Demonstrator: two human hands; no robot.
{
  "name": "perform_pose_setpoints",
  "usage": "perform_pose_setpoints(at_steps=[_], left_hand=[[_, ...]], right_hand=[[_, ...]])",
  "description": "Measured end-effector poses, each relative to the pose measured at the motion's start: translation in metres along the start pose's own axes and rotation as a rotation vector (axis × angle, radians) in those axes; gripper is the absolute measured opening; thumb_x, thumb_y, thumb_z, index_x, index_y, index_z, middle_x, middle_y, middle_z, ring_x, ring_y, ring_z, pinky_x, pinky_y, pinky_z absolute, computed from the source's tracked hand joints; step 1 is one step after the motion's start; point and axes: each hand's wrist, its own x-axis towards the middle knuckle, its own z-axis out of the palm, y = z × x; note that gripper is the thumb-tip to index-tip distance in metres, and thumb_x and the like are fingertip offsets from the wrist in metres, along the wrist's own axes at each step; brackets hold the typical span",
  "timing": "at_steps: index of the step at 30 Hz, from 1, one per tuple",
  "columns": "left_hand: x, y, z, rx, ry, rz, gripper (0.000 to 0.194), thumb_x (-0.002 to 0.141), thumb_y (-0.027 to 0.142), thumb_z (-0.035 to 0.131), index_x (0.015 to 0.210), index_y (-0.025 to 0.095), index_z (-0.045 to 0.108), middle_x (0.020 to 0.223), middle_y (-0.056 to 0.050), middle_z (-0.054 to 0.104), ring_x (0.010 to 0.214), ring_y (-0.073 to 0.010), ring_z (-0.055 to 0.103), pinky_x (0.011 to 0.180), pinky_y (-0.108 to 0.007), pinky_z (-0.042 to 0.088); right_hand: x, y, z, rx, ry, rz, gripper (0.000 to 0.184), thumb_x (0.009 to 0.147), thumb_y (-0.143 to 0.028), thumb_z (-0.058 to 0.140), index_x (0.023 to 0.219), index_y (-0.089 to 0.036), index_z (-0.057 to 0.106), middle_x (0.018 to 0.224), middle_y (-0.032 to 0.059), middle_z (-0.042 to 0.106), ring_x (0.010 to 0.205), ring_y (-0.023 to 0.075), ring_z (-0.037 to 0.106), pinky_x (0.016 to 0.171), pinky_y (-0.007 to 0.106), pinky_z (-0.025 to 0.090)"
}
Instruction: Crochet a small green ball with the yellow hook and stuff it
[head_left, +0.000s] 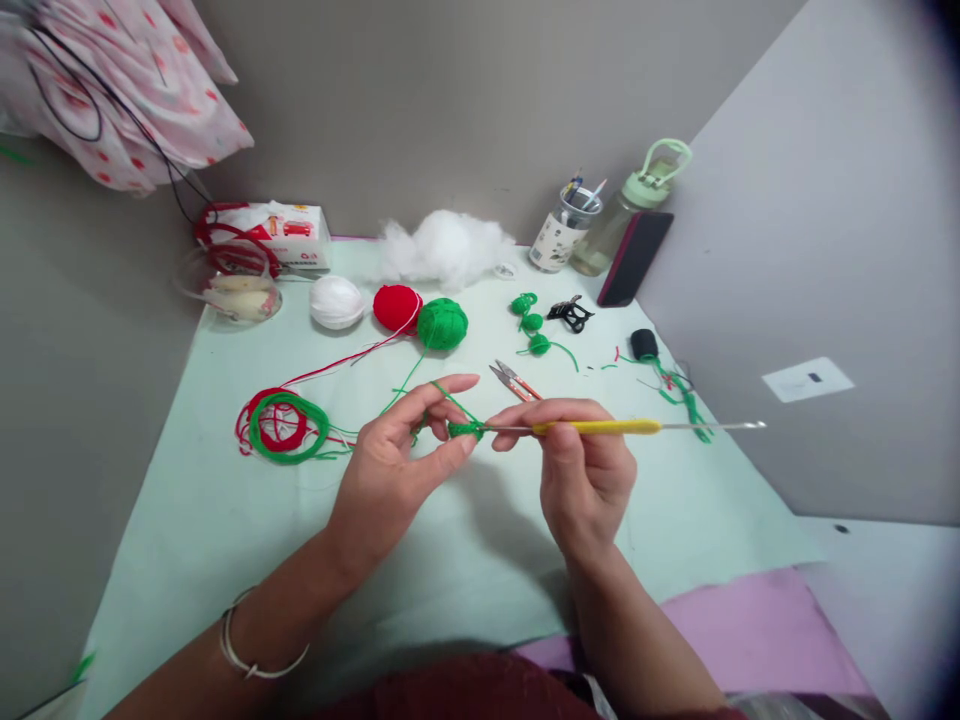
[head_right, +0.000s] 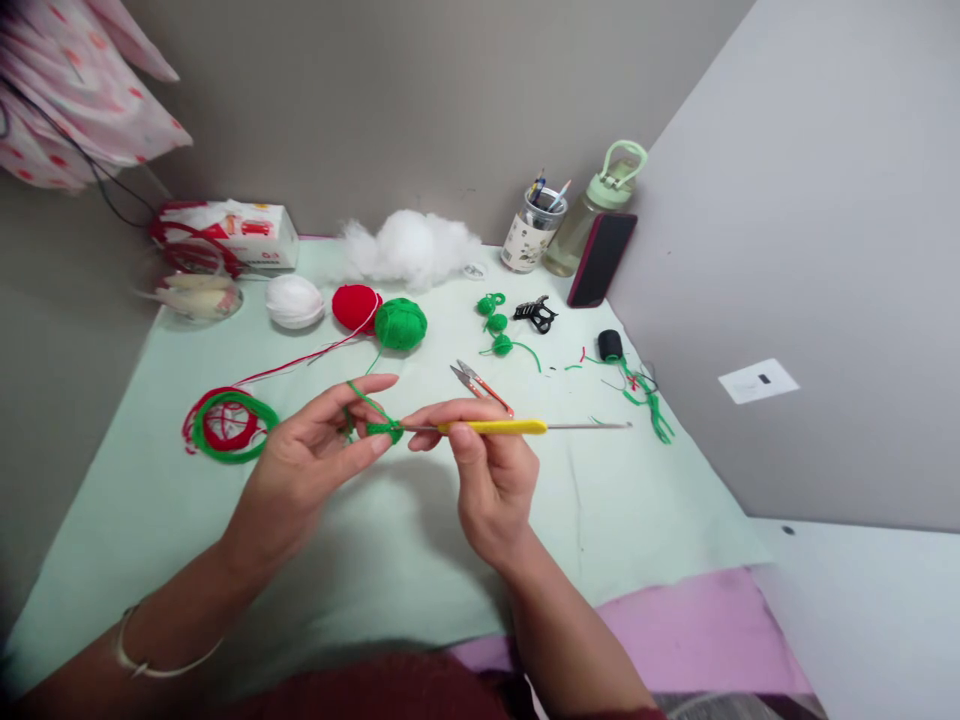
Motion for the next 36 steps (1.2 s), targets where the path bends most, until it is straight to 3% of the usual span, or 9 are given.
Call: perform_pose_setpoints(at_steps=[9, 12, 15, 19, 23, 27, 31, 36], left_hand=[[0.001, -0.004, 0.002, 0.080, 0.076, 0.064, 0.037, 0.090, 0.021, 0.078, 0.124, 0.035, 0.077, 0.095, 0.002, 0.067, 0.093, -0.0175, 0.054, 0.092, -0.032, 0.043], [0.001, -0.005, 0.004, 0.101, 0.106, 0.076, 0.035, 0.088, 0.019, 0.078, 0.121, 0.032, 0.078, 0.095, 0.001, 0.067, 0.092, -0.0176, 0.055, 0.093, -0.032, 0.043], [0.001, -0.004, 0.007, 0.048, 0.090, 0.065, 0.042, 0.088, 0.020, 0.078, 0.129, 0.030, 0.074, 0.093, 0.001, 0.066, 0.091, -0.0172, 0.056, 0.093, -0.032, 0.044], [0.000, -0.001, 0.009, -0.086, 0.028, -0.013, 0.052, 0.089, 0.024, 0.081, 0.139, 0.027, 0.067, 0.091, 0.002, 0.065, 0.088, -0.0158, 0.056, 0.089, -0.029, 0.046], [0.001, 0.001, 0.004, -0.197, -0.020, -0.071, 0.045, 0.088, 0.027, 0.083, 0.132, 0.029, 0.073, 0.094, 0.001, 0.065, 0.087, -0.0149, 0.055, 0.086, -0.028, 0.046], [0.002, 0.002, 0.003, -0.320, -0.100, -0.138, 0.044, 0.086, 0.026, 0.085, 0.129, 0.031, 0.076, 0.093, 0.001, 0.064, 0.090, -0.0146, 0.058, 0.089, -0.028, 0.048], [0.003, 0.003, 0.004, -0.383, -0.156, -0.179, 0.050, 0.087, 0.026, 0.084, 0.136, 0.029, 0.071, 0.095, 0.000, 0.067, 0.098, -0.0171, 0.063, 0.097, -0.032, 0.048], [0.003, 0.003, 0.004, -0.330, -0.110, -0.147, 0.044, 0.088, 0.028, 0.083, 0.131, 0.030, 0.074, 0.092, 0.001, 0.066, 0.093, -0.0153, 0.060, 0.092, -0.030, 0.047]], right_hand=[[-0.004, 0.005, -0.001, -0.201, -0.088, -0.272, 0.026, 0.107, -0.015, 0.051, 0.123, -0.024, 0.071, 0.103, 0.0068, 0.081, 0.084, 0.0190, 0.078, 0.069, 0.035, 0.066], [-0.005, 0.006, -0.002, -0.372, -0.161, -0.406, 0.030, 0.106, -0.013, 0.052, 0.129, -0.022, 0.069, 0.103, 0.0092, 0.081, 0.095, 0.0218, 0.080, 0.075, 0.036, 0.066], [-0.007, 0.004, -0.002, -0.591, -0.211, -0.436, 0.032, 0.102, -0.010, 0.059, 0.128, -0.024, 0.072, 0.114, 0.0107, 0.081, 0.097, 0.0203, 0.080, 0.076, 0.032, 0.066], [-0.005, 0.002, -0.001, -0.435, -0.135, -0.315, 0.032, 0.102, -0.012, 0.059, 0.125, -0.028, 0.075, 0.108, 0.0074, 0.081, 0.094, 0.0203, 0.078, 0.076, 0.034, 0.065], [0.002, 0.004, 0.000, -0.102, 0.008, -0.044, 0.021, 0.106, -0.026, 0.059, 0.110, -0.027, 0.079, 0.097, 0.0045, 0.081, 0.075, 0.0175, 0.073, 0.071, 0.036, 0.062], [0.007, 0.009, -0.002, 0.139, -0.049, 0.194, 0.024, 0.105, -0.040, 0.062, 0.103, -0.024, 0.079, 0.097, 0.0061, 0.082, 0.071, 0.0166, 0.070, 0.063, 0.033, 0.060], [0.008, 0.010, -0.002, 0.201, -0.083, 0.229, 0.024, 0.104, -0.043, 0.064, 0.102, -0.024, 0.078, 0.098, 0.0065, 0.083, 0.069, 0.0156, 0.070, 0.061, 0.031, 0.058], [0.010, 0.009, -0.001, 0.245, -0.032, 0.212, 0.023, 0.106, -0.041, 0.061, 0.098, -0.023, 0.073, 0.090, 0.0046, 0.083, 0.061, 0.0136, 0.069, 0.058, 0.029, 0.058]])
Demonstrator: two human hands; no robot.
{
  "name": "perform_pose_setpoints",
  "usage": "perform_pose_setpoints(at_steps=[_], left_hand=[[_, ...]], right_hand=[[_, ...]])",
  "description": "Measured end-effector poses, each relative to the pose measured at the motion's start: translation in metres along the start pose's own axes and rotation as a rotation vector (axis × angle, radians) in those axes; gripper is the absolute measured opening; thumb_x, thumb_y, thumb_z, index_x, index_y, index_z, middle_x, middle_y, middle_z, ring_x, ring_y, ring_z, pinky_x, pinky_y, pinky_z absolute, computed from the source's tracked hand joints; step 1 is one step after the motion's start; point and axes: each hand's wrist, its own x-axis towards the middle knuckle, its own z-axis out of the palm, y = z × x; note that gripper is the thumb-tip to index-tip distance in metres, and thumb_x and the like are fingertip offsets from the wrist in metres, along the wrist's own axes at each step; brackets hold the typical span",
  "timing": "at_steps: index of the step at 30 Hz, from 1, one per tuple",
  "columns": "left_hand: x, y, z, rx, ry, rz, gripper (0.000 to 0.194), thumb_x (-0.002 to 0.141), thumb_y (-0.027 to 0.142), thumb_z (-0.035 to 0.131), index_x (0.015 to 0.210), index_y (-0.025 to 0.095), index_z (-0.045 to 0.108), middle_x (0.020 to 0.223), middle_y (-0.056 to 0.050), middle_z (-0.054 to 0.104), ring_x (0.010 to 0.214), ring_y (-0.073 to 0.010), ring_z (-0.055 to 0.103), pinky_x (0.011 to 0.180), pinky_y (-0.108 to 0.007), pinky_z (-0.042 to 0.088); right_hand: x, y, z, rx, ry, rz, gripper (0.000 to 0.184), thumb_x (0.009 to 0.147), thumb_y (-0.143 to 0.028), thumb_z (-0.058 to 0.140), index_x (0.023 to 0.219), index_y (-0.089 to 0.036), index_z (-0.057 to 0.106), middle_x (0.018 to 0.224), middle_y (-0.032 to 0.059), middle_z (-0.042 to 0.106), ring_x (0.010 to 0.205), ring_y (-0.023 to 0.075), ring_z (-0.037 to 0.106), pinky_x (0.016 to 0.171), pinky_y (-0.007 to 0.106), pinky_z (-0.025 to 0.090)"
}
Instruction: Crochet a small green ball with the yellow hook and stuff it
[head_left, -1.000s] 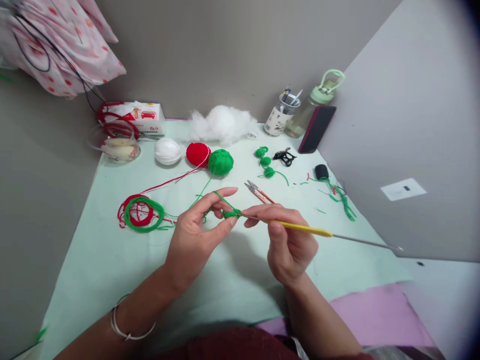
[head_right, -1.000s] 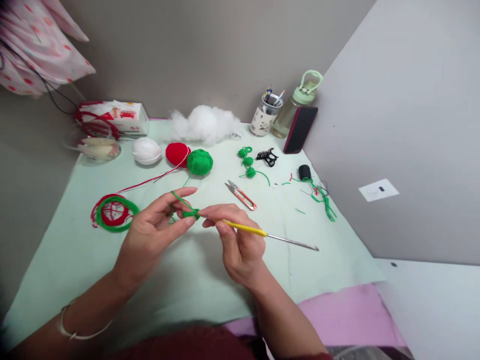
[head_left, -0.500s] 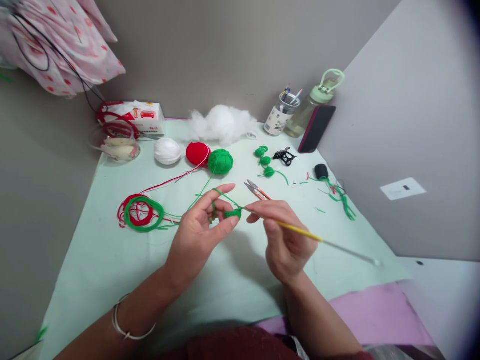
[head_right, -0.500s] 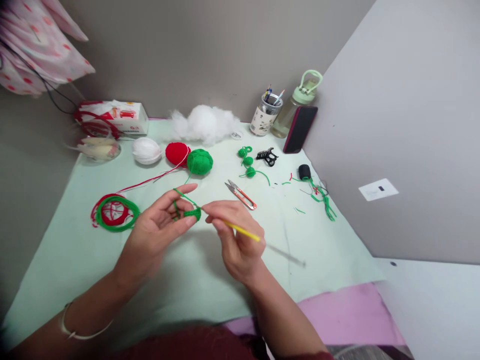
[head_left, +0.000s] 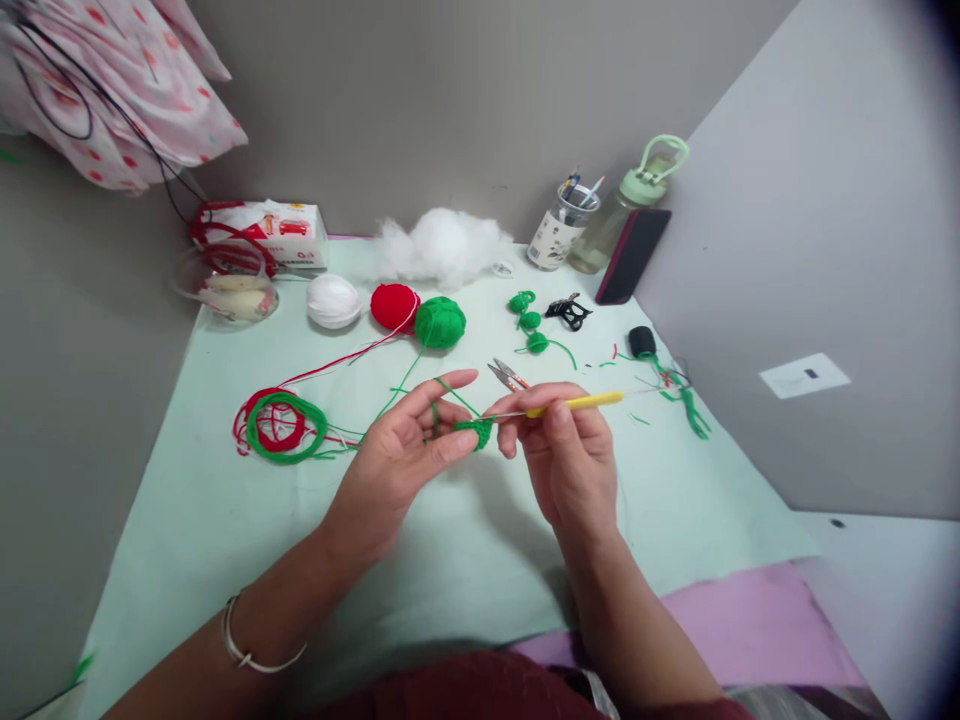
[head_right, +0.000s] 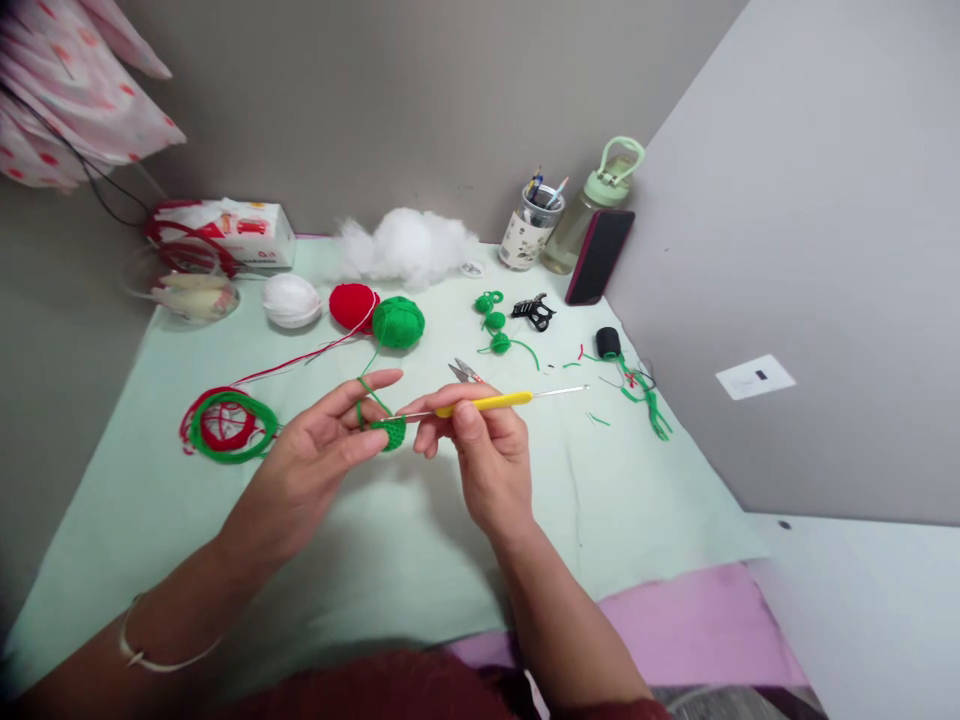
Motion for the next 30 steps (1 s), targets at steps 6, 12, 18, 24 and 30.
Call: perform_pose_setpoints(at_steps=[6, 12, 18, 24, 30], left_hand=[[0.000, -0.001, -0.004, 0.176, 0.083, 0.066, 0.043, 0.088, 0.026, 0.082, 0.130, 0.032, 0.075, 0.094, 0.001, 0.064, 0.089, -0.0153, 0.055, 0.087, -0.028, 0.045], [-0.002, -0.004, -0.001, 0.388, 0.162, 0.189, 0.039, 0.090, 0.021, 0.078, 0.128, 0.029, 0.075, 0.097, 0.000, 0.065, 0.089, -0.0172, 0.054, 0.092, -0.032, 0.043], [-0.002, -0.005, 0.004, 0.074, 0.057, -0.009, 0.065, 0.083, 0.027, 0.086, 0.144, 0.027, 0.065, 0.087, 0.003, 0.063, 0.074, -0.0128, 0.052, 0.077, -0.029, 0.044], [0.005, 0.006, -0.004, -0.223, -0.025, -0.190, 0.047, 0.084, 0.028, 0.086, 0.130, 0.022, 0.077, 0.069, 0.007, 0.051, 0.058, -0.0072, 0.035, 0.078, -0.028, 0.045], [0.003, 0.001, -0.004, -0.058, -0.059, -0.066, 0.045, 0.086, 0.026, 0.084, 0.130, 0.029, 0.077, 0.096, -0.002, 0.072, 0.093, -0.0175, 0.061, 0.090, -0.031, 0.046]], right_hand=[[-0.006, -0.006, -0.001, -0.171, -0.008, -0.070, 0.022, 0.109, -0.032, 0.053, 0.105, -0.023, 0.073, 0.097, 0.0049, 0.082, 0.068, 0.0154, 0.074, 0.064, 0.033, 0.063], [-0.011, -0.008, -0.003, -0.439, -0.075, -0.268, 0.027, 0.109, -0.019, 0.050, 0.118, -0.026, 0.074, 0.103, 0.0051, 0.080, 0.075, 0.0169, 0.076, 0.069, 0.035, 0.066], [-0.020, 0.000, -0.006, -0.958, -0.161, -0.608, 0.041, 0.097, -0.011, 0.068, 0.129, -0.036, 0.075, 0.112, 0.0053, 0.080, 0.098, 0.0228, 0.078, 0.078, 0.036, 0.067], [-0.013, -0.003, -0.002, -0.455, 0.071, -0.376, 0.025, 0.105, -0.021, 0.058, 0.115, -0.029, 0.080, 0.091, 0.0049, 0.079, 0.075, 0.0197, 0.073, 0.069, 0.038, 0.062], [-0.007, -0.002, 0.004, -0.296, -0.009, -0.147, 0.019, 0.104, -0.032, 0.063, 0.105, -0.027, 0.081, 0.095, 0.0051, 0.080, 0.073, 0.0174, 0.069, 0.059, 0.032, 0.058]])
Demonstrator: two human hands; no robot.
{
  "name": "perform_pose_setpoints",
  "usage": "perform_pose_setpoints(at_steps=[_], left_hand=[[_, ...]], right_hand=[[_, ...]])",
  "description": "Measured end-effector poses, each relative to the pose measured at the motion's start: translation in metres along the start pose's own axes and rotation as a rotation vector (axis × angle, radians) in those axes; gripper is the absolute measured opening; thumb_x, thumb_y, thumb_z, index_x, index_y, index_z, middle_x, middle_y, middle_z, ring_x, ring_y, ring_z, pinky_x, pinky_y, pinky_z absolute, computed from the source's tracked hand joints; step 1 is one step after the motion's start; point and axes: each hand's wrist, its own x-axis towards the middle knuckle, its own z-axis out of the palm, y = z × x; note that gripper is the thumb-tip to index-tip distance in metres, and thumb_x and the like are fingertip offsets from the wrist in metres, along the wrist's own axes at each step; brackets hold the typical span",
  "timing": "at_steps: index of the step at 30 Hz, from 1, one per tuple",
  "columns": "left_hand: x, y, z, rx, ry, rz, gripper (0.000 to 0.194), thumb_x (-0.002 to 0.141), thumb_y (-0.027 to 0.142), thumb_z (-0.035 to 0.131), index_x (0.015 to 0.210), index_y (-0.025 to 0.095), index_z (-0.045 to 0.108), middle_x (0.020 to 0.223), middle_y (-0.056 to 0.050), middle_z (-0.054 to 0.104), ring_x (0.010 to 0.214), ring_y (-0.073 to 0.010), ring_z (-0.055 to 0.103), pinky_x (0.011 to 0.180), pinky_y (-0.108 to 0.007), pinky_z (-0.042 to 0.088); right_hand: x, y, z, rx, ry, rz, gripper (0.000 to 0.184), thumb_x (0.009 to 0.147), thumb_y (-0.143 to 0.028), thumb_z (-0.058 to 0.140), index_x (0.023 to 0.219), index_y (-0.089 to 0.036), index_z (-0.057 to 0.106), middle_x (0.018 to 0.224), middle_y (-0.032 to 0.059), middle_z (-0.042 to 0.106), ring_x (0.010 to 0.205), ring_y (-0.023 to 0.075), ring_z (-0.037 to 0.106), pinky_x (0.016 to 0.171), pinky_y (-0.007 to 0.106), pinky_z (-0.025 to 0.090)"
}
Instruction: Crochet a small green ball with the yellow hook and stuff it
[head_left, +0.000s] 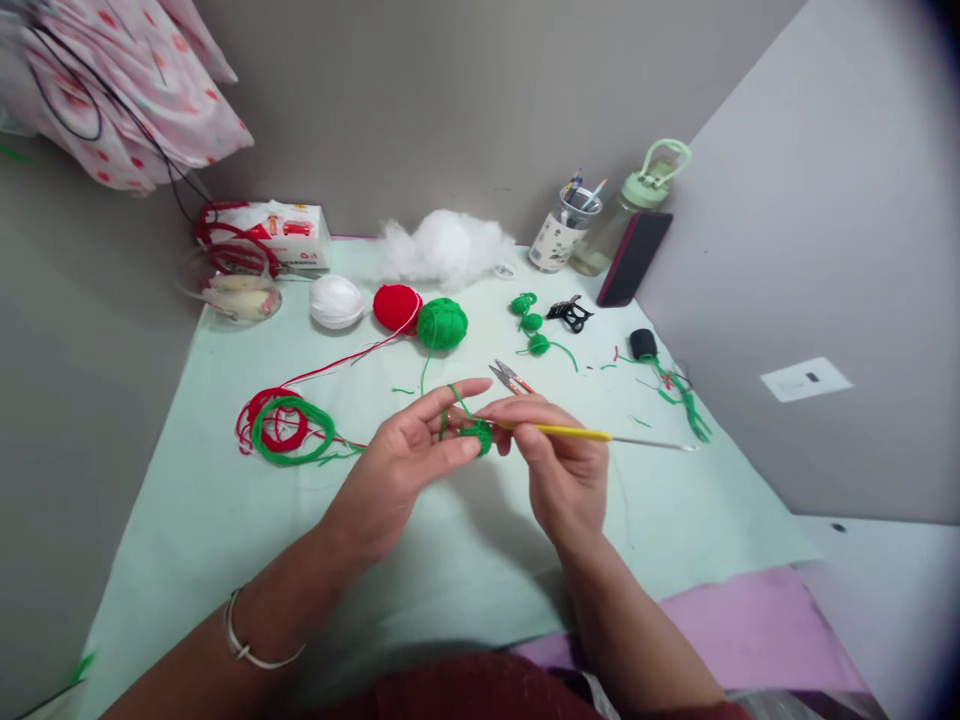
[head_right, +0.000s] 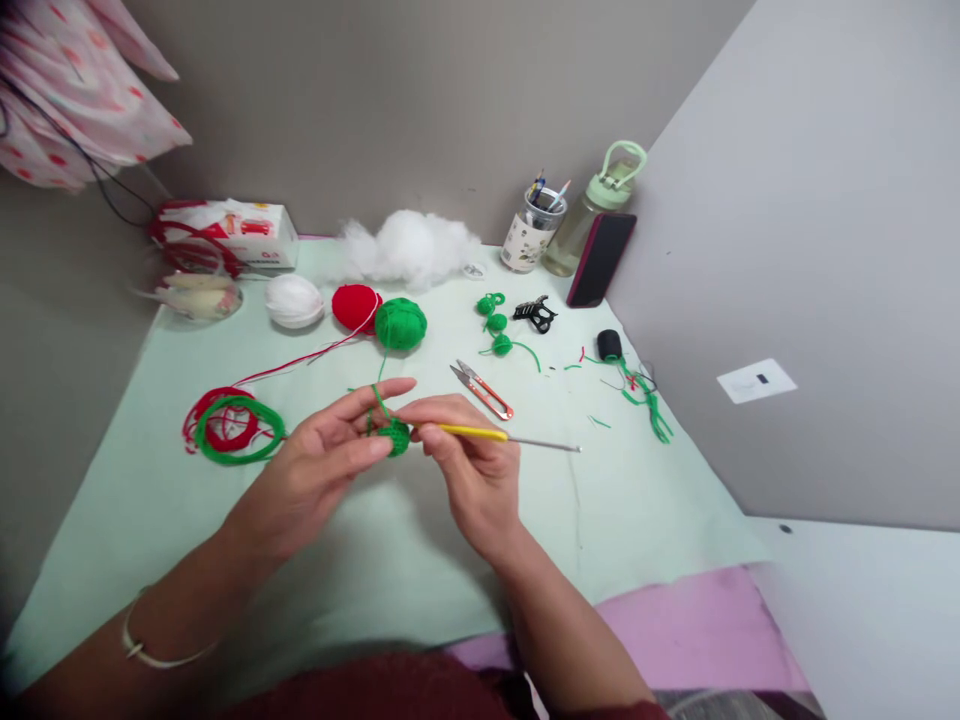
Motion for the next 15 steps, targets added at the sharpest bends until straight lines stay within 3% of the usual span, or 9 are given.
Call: perform_pose_setpoints(at_steps=[4, 6, 8, 10, 12, 15], left_hand=[[-0.001, -0.006, 0.004, 0.043, 0.110, 0.041, 0.051, 0.084, 0.028, 0.087, 0.134, 0.028, 0.075, 0.094, 0.000, 0.070, 0.091, -0.0168, 0.061, 0.090, -0.030, 0.046], [0.001, -0.006, 0.004, -0.055, 0.103, -0.011, 0.052, 0.085, 0.029, 0.086, 0.135, 0.026, 0.074, 0.095, -0.001, 0.071, 0.091, -0.0167, 0.063, 0.090, -0.031, 0.048], [0.002, -0.004, 0.003, -0.173, 0.059, -0.116, 0.048, 0.085, 0.031, 0.085, 0.131, 0.023, 0.077, 0.093, -0.002, 0.071, 0.086, -0.0153, 0.062, 0.090, -0.031, 0.049], [0.004, -0.002, 0.001, -0.243, 0.028, -0.173, 0.040, 0.085, 0.030, 0.084, 0.123, 0.021, 0.081, 0.088, -0.002, 0.067, 0.079, -0.0128, 0.058, 0.089, -0.030, 0.050], [0.004, -0.001, -0.001, -0.248, 0.035, -0.125, 0.035, 0.085, 0.028, 0.084, 0.120, 0.022, 0.083, 0.084, 0.000, 0.064, 0.076, -0.0112, 0.055, 0.087, -0.028, 0.050], [0.003, -0.003, -0.001, -0.135, 0.038, -0.029, 0.036, 0.086, 0.025, 0.085, 0.122, 0.028, 0.082, 0.087, 0.001, 0.066, 0.084, -0.0120, 0.058, 0.088, -0.027, 0.047]], right_hand=[[-0.010, 0.003, 0.003, -0.297, -0.034, -0.211, 0.031, 0.101, -0.016, 0.065, 0.122, -0.032, 0.079, 0.106, 0.0056, 0.081, 0.088, 0.0209, 0.075, 0.070, 0.035, 0.064], [-0.013, 0.004, 0.002, -0.457, -0.066, -0.357, 0.044, 0.096, -0.010, 0.069, 0.131, -0.036, 0.075, 0.116, 0.0064, 0.080, 0.096, 0.0224, 0.076, 0.075, 0.037, 0.066], [-0.012, 0.004, -0.001, -0.469, -0.048, -0.399, 0.044, 0.096, -0.010, 0.070, 0.131, -0.035, 0.076, 0.115, 0.0065, 0.081, 0.094, 0.0226, 0.076, 0.075, 0.037, 0.065], [-0.007, 0.002, -0.005, -0.314, 0.025, -0.284, 0.031, 0.100, -0.015, 0.066, 0.122, -0.032, 0.079, 0.103, 0.0056, 0.081, 0.084, 0.0213, 0.075, 0.073, 0.038, 0.063], [-0.002, 0.001, -0.006, -0.096, 0.086, -0.104, 0.021, 0.104, -0.022, 0.063, 0.111, -0.030, 0.082, 0.091, 0.0038, 0.079, 0.068, 0.0173, 0.068, 0.065, 0.036, 0.060], [0.001, 0.001, -0.003, 0.118, 0.035, 0.040, 0.017, 0.103, -0.031, 0.065, 0.103, -0.028, 0.083, 0.089, 0.0036, 0.078, 0.066, 0.0150, 0.065, 0.058, 0.032, 0.055]])
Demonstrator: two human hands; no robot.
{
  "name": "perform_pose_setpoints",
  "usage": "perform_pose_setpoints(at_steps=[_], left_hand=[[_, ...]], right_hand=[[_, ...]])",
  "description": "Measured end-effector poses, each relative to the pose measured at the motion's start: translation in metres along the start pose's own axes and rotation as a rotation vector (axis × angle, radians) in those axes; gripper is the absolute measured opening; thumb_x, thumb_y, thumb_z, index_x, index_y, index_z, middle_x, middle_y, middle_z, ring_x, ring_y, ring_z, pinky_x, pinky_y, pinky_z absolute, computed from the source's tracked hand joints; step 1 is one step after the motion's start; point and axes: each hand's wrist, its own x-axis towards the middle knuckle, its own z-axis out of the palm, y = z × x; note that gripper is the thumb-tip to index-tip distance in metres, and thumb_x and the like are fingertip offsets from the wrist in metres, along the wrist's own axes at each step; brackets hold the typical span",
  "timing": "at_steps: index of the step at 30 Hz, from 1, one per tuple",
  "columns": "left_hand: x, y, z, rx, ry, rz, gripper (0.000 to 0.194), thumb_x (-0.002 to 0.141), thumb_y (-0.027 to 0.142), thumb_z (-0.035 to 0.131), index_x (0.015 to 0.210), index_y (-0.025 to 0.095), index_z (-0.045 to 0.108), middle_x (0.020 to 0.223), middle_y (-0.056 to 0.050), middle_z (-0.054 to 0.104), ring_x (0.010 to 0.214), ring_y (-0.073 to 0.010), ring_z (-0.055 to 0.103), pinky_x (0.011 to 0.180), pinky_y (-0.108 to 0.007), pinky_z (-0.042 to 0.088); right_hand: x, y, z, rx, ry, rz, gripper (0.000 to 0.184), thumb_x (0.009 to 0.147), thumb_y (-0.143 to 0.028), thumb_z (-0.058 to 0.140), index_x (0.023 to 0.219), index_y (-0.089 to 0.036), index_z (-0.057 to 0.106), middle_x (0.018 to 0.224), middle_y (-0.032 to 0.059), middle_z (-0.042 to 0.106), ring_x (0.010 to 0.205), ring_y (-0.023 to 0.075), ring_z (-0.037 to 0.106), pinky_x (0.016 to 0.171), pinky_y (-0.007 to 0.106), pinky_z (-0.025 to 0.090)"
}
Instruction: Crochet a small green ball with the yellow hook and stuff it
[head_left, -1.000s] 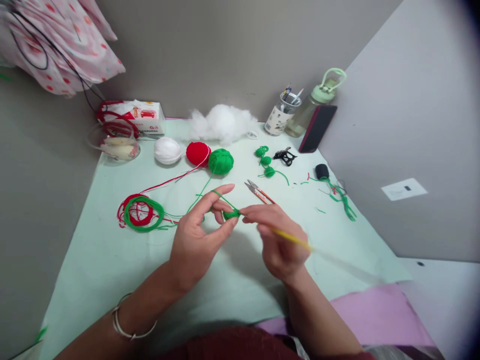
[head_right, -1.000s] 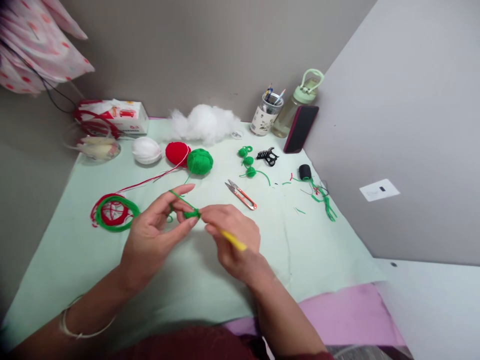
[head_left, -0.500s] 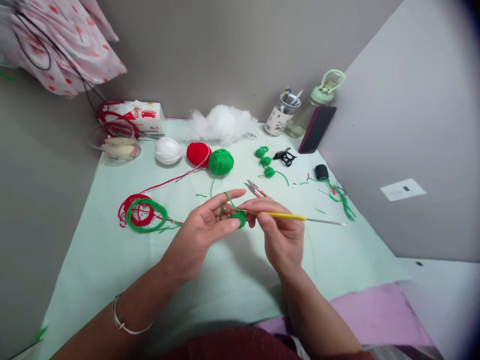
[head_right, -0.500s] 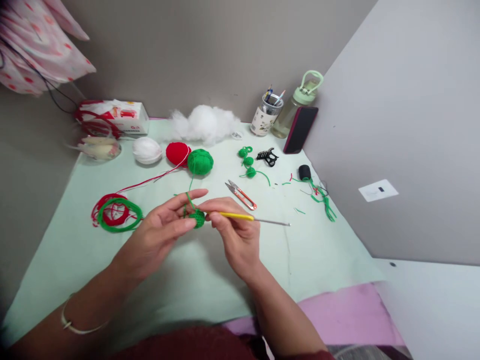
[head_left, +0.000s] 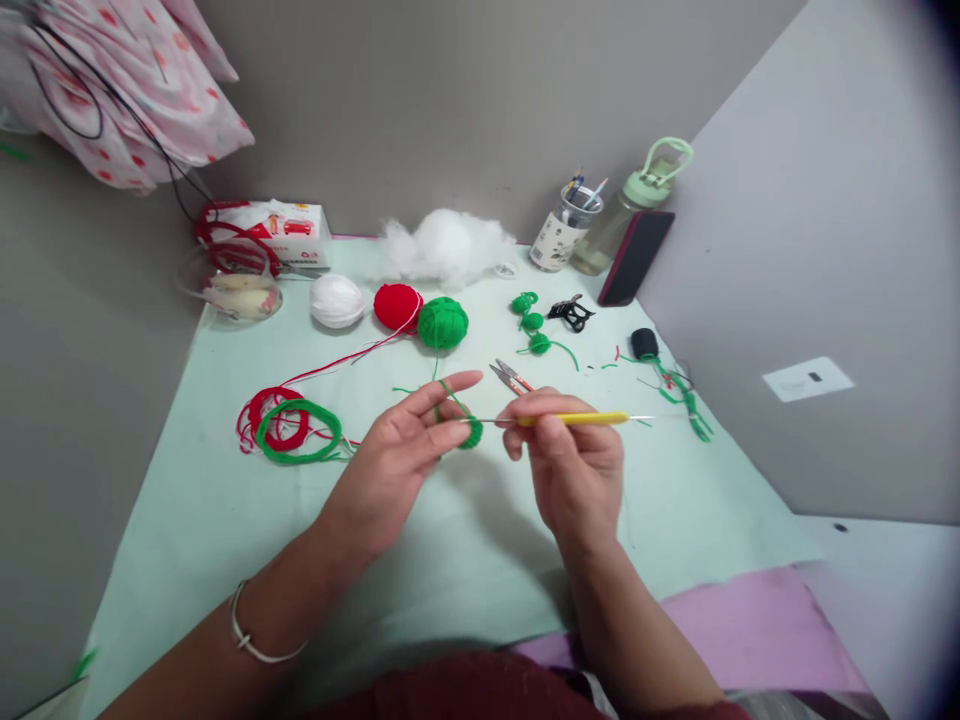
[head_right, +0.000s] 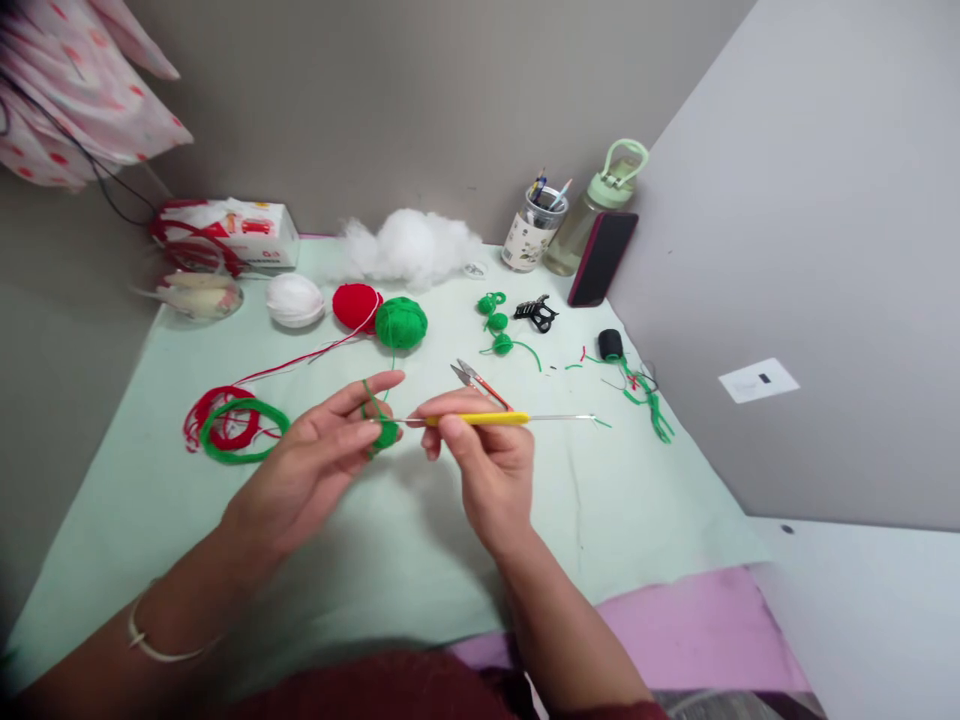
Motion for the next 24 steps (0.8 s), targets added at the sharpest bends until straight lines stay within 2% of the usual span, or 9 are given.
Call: perform_pose_setpoints(at_steps=[4, 9, 12, 15, 20, 24], left_hand=[[-0.003, -0.004, 0.002, 0.164, -0.032, 0.050, 0.037, 0.090, 0.028, 0.083, 0.127, 0.032, 0.079, 0.099, -0.001, 0.072, 0.102, -0.0171, 0.064, 0.098, -0.031, 0.046], [-0.005, 0.000, 0.001, 0.229, 0.006, 0.102, 0.036, 0.088, 0.027, 0.083, 0.123, 0.034, 0.080, 0.093, 0.002, 0.065, 0.093, -0.0135, 0.061, 0.091, -0.027, 0.047], [-0.005, 0.001, 0.000, 0.291, 0.022, 0.119, 0.036, 0.088, 0.025, 0.081, 0.124, 0.033, 0.080, 0.092, 0.002, 0.064, 0.092, -0.0134, 0.060, 0.087, -0.026, 0.047], [-0.005, 0.002, 0.001, 0.365, 0.054, 0.163, 0.036, 0.089, 0.024, 0.080, 0.124, 0.033, 0.079, 0.092, 0.002, 0.064, 0.091, -0.0139, 0.060, 0.084, -0.026, 0.046], [-0.006, 0.000, 0.001, 0.498, 0.126, 0.255, 0.037, 0.089, 0.022, 0.078, 0.125, 0.032, 0.078, 0.095, 0.001, 0.065, 0.095, -0.0162, 0.060, 0.090, -0.030, 0.045], [-0.006, -0.001, 0.000, 0.596, 0.148, 0.296, 0.038, 0.089, 0.020, 0.076, 0.125, 0.033, 0.078, 0.099, 0.001, 0.068, 0.098, -0.0176, 0.061, 0.094, -0.032, 0.045]], right_hand=[[0.000, 0.003, 0.002, 0.030, -0.044, 0.061, 0.014, 0.101, -0.030, 0.070, 0.103, -0.028, 0.084, 0.095, 0.0037, 0.080, 0.073, 0.0139, 0.067, 0.061, 0.028, 0.054], [0.004, 0.001, -0.001, 0.195, -0.007, 0.222, 0.021, 0.103, -0.039, 0.065, 0.096, -0.025, 0.079, 0.087, 0.0029, 0.081, 0.061, 0.0115, 0.065, 0.058, 0.027, 0.054], [0.004, -0.002, -0.001, 0.184, -0.011, 0.227, 0.023, 0.105, -0.039, 0.063, 0.096, -0.023, 0.076, 0.089, 0.0034, 0.082, 0.059, 0.0121, 0.068, 0.058, 0.028, 0.055], [0.000, -0.006, 0.000, 0.086, -0.019, 0.155, 0.022, 0.108, -0.035, 0.058, 0.101, -0.023, 0.076, 0.094, 0.0040, 0.081, 0.062, 0.0130, 0.072, 0.060, 0.030, 0.058], [-0.009, -0.007, 0.001, -0.141, -0.042, -0.071, 0.025, 0.110, -0.021, 0.051, 0.113, -0.026, 0.075, 0.099, 0.0034, 0.079, 0.072, 0.0140, 0.076, 0.066, 0.031, 0.063], [-0.010, -0.002, -0.001, -0.240, -0.082, -0.214, 0.028, 0.109, -0.016, 0.050, 0.123, -0.026, 0.072, 0.106, 0.0050, 0.079, 0.074, 0.0143, 0.075, 0.067, 0.032, 0.064]])
